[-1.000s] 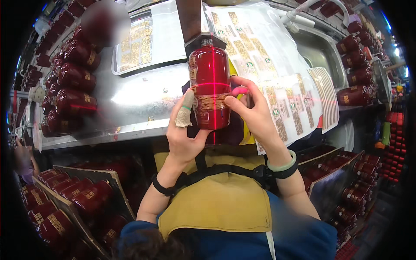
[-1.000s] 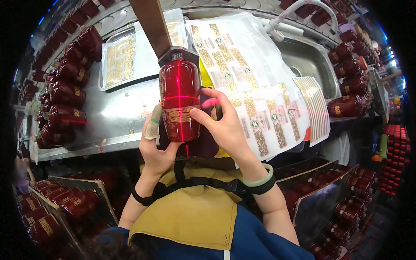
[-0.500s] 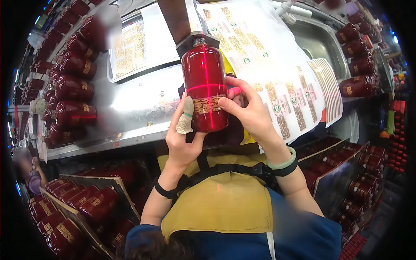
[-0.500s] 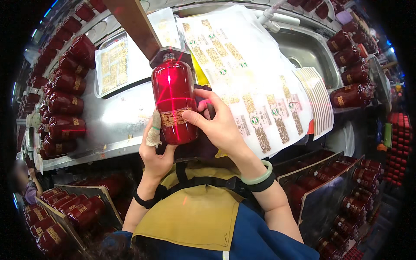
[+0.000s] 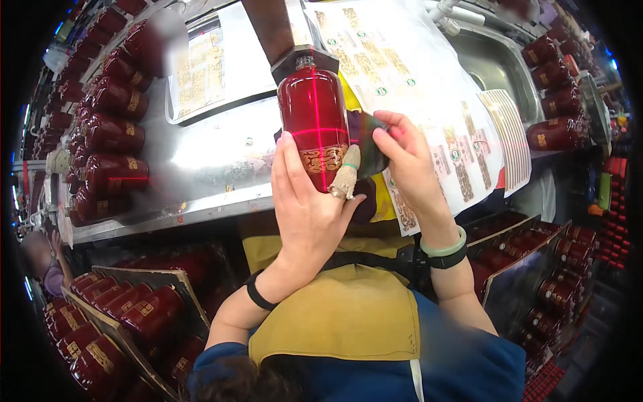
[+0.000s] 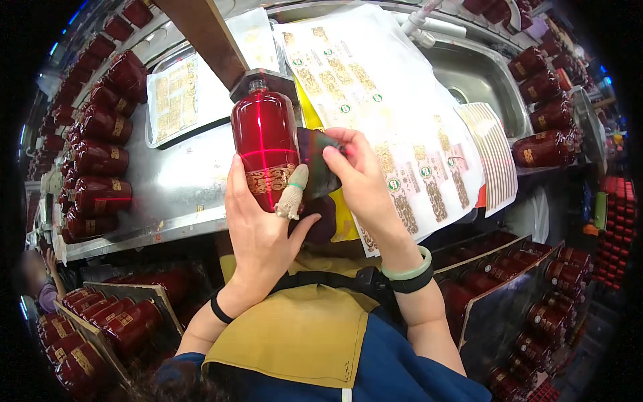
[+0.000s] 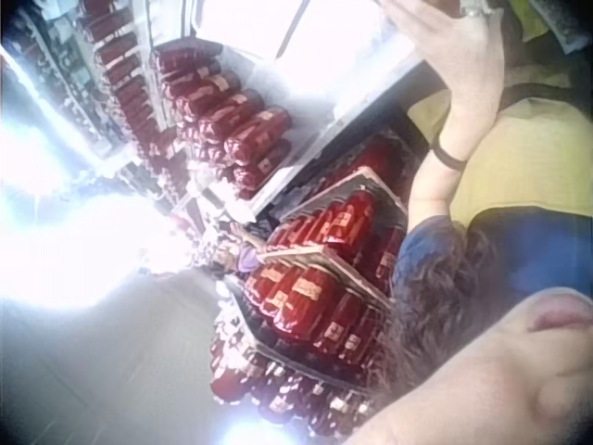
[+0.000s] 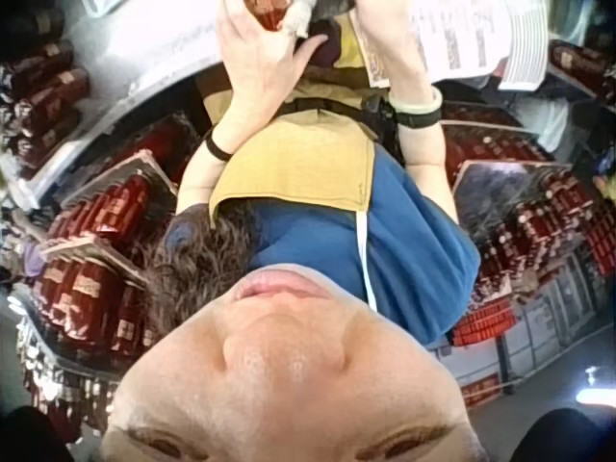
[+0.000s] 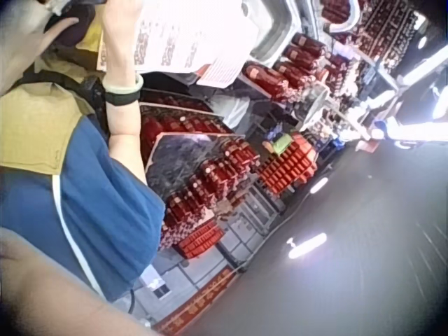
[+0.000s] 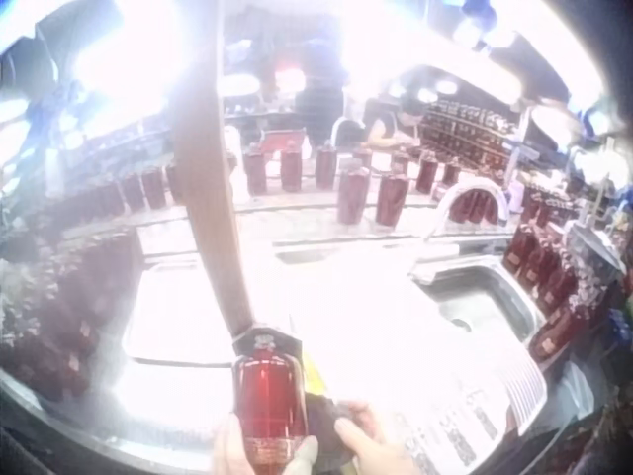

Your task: Manually applying decorative labels and security seals to red liquor bottles.

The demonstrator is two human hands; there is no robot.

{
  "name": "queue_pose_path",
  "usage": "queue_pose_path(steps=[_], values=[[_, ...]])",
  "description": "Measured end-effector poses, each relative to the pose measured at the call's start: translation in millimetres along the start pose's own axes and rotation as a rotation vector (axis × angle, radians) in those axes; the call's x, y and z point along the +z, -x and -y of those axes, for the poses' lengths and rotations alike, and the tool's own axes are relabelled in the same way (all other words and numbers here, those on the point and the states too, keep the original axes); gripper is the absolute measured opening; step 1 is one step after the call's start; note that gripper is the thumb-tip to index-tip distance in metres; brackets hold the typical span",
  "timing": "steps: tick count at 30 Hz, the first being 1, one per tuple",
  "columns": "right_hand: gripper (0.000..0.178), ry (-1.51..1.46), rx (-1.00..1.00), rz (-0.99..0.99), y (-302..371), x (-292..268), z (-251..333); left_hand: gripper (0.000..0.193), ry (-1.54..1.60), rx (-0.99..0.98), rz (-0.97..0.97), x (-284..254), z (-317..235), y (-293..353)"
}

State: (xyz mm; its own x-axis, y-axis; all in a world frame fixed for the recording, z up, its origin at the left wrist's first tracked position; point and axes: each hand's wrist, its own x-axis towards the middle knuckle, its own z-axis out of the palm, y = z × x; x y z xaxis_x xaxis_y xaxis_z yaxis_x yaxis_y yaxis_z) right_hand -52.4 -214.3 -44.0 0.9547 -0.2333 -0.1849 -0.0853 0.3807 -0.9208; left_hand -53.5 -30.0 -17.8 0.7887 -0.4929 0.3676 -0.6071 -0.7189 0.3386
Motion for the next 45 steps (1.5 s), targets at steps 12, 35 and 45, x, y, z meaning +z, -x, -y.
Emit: queue_pose_path(steps=[12, 35, 45], values=[[0.019, 0.623, -0.247, -0.159, 1, 9, 2, 0.102, 0.699, -0.300, -0.089, 11, 45, 4], [0.066, 0.365, 0.056, 0.227, 0, 6, 13, 0.060, 1.233, -0.452, 0.260, -2, 68, 0], [0.074, 0.351, 0.095, 0.248, -1, 7, 9, 0.058, 1.266, -0.511, 0.282, -3, 69, 1]])
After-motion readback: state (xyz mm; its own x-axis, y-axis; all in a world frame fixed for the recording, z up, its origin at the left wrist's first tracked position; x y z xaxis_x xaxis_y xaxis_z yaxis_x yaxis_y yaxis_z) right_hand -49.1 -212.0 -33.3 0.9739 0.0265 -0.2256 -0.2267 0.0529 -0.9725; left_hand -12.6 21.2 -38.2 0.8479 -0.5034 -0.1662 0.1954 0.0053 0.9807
